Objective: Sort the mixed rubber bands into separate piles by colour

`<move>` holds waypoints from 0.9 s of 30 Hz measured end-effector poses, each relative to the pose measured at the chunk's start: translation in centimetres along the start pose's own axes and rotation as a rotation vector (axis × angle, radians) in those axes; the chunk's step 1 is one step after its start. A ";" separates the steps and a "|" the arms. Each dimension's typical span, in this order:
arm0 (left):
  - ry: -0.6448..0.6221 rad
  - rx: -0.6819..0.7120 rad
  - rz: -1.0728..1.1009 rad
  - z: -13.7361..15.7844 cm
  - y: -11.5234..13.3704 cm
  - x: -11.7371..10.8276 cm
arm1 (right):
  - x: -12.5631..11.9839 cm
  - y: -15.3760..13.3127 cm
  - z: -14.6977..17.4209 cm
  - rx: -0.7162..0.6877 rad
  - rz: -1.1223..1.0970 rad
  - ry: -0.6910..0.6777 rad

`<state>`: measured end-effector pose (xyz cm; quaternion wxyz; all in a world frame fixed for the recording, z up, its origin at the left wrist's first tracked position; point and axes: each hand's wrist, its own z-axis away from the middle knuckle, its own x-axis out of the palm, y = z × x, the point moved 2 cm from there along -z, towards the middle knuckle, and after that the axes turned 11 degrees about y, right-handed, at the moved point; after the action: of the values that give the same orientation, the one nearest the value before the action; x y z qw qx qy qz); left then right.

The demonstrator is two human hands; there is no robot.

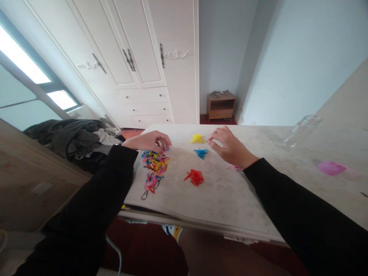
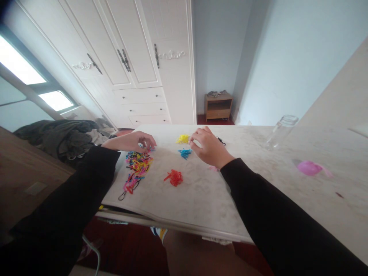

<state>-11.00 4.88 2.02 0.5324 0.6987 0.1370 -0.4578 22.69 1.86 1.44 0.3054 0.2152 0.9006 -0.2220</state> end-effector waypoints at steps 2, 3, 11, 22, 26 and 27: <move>-0.001 0.004 -0.014 -0.1 0.1 0.1 | 0.0 0.0 0.0 0.003 -0.002 -0.003; 0.001 0.005 -0.021 -0.1 0.1 0.1 | 0.0 0.0 0.0 0.004 -0.003 -0.005; -0.008 0.016 -0.048 -0.2 0.0 0.3 | 0.1 0.0 0.0 0.006 0.003 -0.025; 0.226 0.068 0.168 -0.1 1.8 0.9 | 0.2 0.2 0.1 0.006 -0.005 -0.041; 0.250 0.069 0.284 -0.4 2.5 1.9 | 0.4 0.2 0.2 -0.012 -0.005 -0.048; 0.255 0.072 0.300 -0.4 2.7 2.2 | 0.5 0.1 0.2 -0.016 -0.006 -0.050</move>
<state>-7.80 3.54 1.96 0.5477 0.7822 0.0813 -0.2856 22.49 1.95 1.00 0.3290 0.2044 0.8950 -0.2213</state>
